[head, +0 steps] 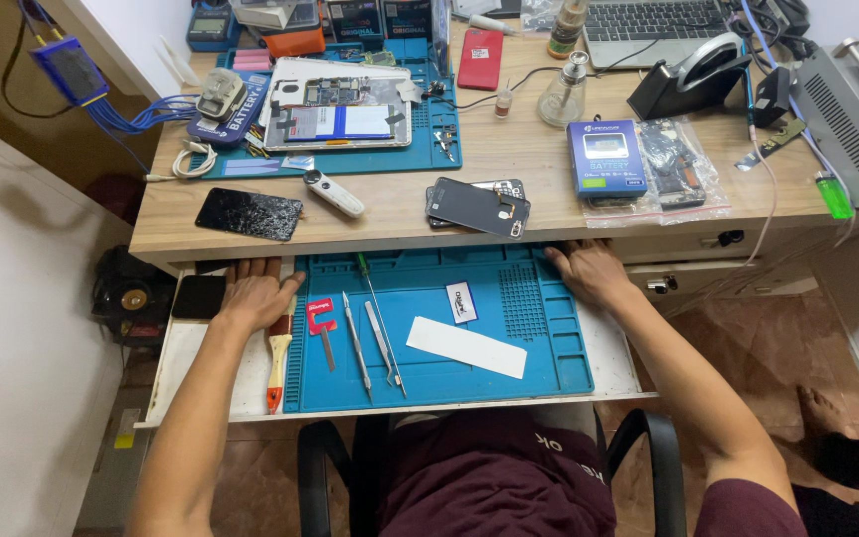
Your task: The person works on a disassembled smartphone at a cluttered workbench. They use a screwdriver to remove screws from the phone's back cover, then use a prying tool to separate the cover from the body. The person handles the phone and its components, placing parts on the workbench.
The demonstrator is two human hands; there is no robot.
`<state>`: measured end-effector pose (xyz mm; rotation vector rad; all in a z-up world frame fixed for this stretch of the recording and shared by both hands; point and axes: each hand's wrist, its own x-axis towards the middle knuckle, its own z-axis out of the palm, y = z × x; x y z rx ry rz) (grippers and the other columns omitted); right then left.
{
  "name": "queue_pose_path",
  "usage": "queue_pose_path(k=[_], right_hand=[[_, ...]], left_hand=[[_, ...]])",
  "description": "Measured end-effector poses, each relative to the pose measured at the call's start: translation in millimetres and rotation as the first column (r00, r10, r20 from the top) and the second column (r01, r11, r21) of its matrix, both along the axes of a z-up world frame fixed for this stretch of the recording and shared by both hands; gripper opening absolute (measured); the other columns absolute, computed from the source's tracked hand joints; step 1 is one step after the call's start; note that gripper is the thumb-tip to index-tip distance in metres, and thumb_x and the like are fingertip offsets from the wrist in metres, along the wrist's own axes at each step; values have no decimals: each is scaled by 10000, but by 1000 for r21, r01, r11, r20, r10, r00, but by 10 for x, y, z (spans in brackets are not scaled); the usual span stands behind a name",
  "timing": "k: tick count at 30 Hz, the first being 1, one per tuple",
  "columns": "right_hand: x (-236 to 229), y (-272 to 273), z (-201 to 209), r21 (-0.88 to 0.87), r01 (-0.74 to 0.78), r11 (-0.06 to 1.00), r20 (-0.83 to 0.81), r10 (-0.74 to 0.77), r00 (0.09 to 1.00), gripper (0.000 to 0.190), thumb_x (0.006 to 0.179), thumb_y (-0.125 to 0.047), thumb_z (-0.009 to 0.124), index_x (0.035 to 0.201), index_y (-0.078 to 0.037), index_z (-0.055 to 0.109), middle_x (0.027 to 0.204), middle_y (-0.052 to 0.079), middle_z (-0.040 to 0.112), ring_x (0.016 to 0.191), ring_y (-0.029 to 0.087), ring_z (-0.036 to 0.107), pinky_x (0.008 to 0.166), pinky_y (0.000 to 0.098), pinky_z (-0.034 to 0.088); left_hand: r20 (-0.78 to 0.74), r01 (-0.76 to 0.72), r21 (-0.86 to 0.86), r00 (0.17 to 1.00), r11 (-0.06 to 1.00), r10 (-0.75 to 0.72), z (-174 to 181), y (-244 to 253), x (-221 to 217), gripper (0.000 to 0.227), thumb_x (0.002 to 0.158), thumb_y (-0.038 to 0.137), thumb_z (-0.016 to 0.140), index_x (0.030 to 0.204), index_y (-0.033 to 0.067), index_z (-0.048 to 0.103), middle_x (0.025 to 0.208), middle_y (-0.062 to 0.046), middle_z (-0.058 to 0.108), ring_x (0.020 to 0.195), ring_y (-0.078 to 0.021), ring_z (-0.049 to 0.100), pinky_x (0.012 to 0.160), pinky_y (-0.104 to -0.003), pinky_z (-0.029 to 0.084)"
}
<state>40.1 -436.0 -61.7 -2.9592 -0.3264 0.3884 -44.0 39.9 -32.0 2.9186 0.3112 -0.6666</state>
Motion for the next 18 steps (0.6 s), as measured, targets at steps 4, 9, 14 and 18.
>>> queue_pose_path(k=[4,9,14,18], right_hand=[[76,-275,-472,5,-51,999,305,47,951,425,896,-362,364,1128,-96,602,1128,149,580,1131,311,522,954,430,414],[-11,-460,-584,55,-115,992,512,70,856,190,819,-165,550,965,-127,666,895,39,630,927,184,596,813,285,494],[8,-484,-516,457,105,883,250,-241,938,316,753,-73,633,1066,-108,611,868,99,659,836,228,646,688,325,528],[-388,-276,112,788,310,533,-137,-338,931,360,686,-31,643,1034,-126,656,824,53,674,752,129,622,644,278,505]], left_hand=[[20,10,13,1000,1000,-10,19,-10,3,797,870,651,133,1420,93,283,1471,-183,273,1380,-347,189,1119,-489,110],[-68,-13,38,998,999,16,418,-231,-69,876,851,668,86,1231,38,562,1350,-197,472,1327,-344,334,1113,-485,123],[-71,-12,44,997,999,15,292,-167,-38,902,844,697,107,1235,18,553,1332,-217,483,1338,-356,314,1120,-482,112],[-91,-6,52,996,999,11,386,-222,-41,923,842,703,93,1185,7,593,1316,-211,504,1336,-348,323,1122,-482,112]])
